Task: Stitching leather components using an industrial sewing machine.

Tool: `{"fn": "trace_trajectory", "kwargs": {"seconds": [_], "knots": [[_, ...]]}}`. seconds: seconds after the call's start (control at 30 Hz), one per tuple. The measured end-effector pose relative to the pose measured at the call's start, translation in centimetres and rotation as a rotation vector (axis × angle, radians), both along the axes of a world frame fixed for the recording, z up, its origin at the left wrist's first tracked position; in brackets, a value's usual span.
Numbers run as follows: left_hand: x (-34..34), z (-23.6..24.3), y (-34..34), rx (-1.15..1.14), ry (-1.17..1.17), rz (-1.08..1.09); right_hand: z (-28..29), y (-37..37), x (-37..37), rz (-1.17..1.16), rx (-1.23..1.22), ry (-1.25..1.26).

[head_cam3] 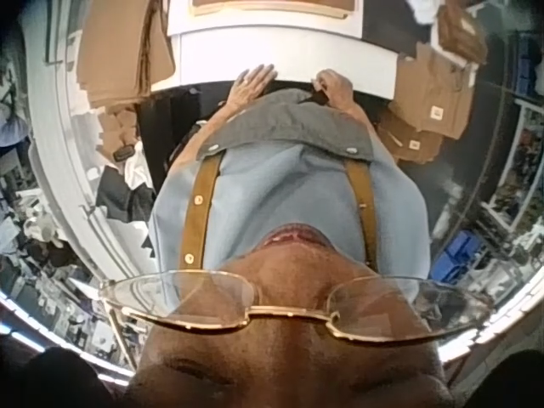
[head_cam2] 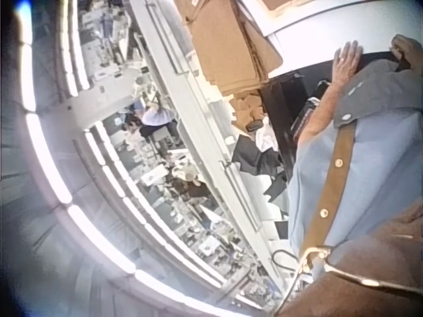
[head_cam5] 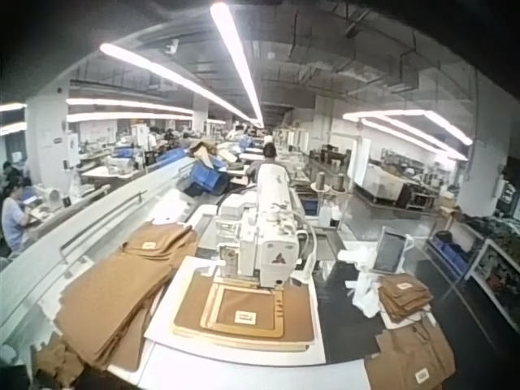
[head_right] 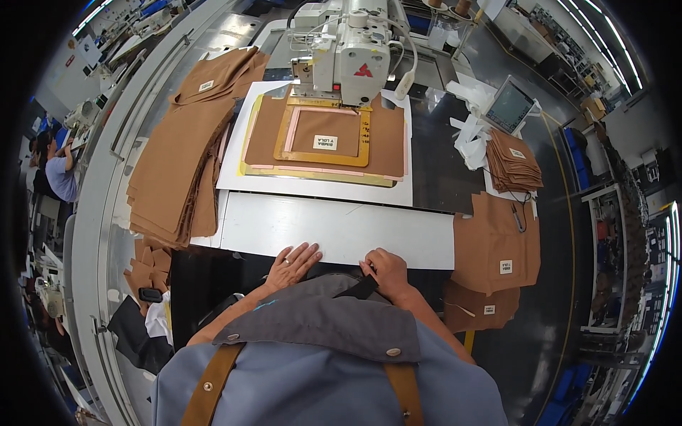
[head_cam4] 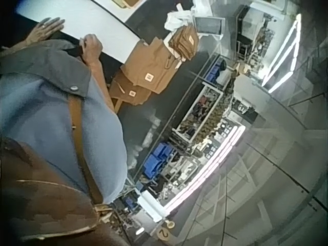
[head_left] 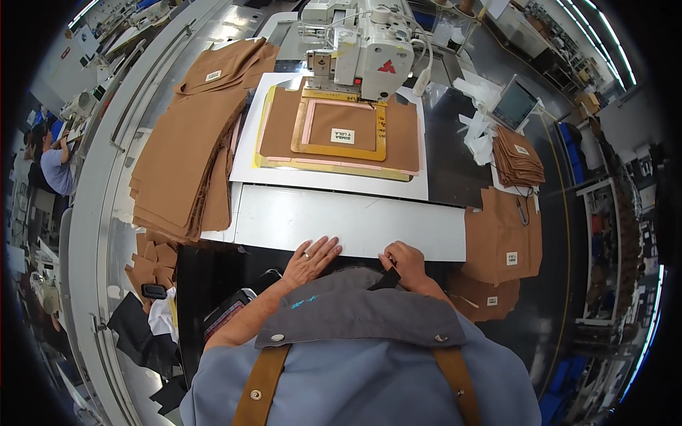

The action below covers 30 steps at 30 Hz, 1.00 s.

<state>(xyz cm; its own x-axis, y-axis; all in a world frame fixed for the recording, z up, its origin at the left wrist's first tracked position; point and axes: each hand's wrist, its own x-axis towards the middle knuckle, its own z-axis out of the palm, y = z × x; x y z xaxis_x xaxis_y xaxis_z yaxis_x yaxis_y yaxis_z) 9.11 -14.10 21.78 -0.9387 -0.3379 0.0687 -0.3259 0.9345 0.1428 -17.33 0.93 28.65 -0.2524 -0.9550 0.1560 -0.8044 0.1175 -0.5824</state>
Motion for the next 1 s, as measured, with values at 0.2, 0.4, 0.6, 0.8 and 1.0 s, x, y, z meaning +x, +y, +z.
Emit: {"fn": "trace_trajectory", "kwargs": {"seconds": [0.2,0.4,0.6,0.8,1.0], "knots": [[0.2,-0.8,-0.2,-0.07,-0.019,-0.021,-0.1,-0.3,0.0,-0.015,0.007,0.001],[0.3,-1.3,-0.3,-0.041,-0.031,-0.043,0.1,-1.0,-0.3,-0.027,0.019,0.003],[0.0,0.4,-0.9,-0.032,-0.06,-0.07,-0.3,-1.8,-1.1,-0.024,0.005,0.026],[-0.6,2.9,-2.9,0.006,0.158,-0.165,-0.3,-2.1,-2.1,0.046,0.028,-0.022],[-2.9,6.8,-8.0,0.152,0.45,0.01,-0.2,-1.9,-3.9,0.134,0.011,-0.145]]}}
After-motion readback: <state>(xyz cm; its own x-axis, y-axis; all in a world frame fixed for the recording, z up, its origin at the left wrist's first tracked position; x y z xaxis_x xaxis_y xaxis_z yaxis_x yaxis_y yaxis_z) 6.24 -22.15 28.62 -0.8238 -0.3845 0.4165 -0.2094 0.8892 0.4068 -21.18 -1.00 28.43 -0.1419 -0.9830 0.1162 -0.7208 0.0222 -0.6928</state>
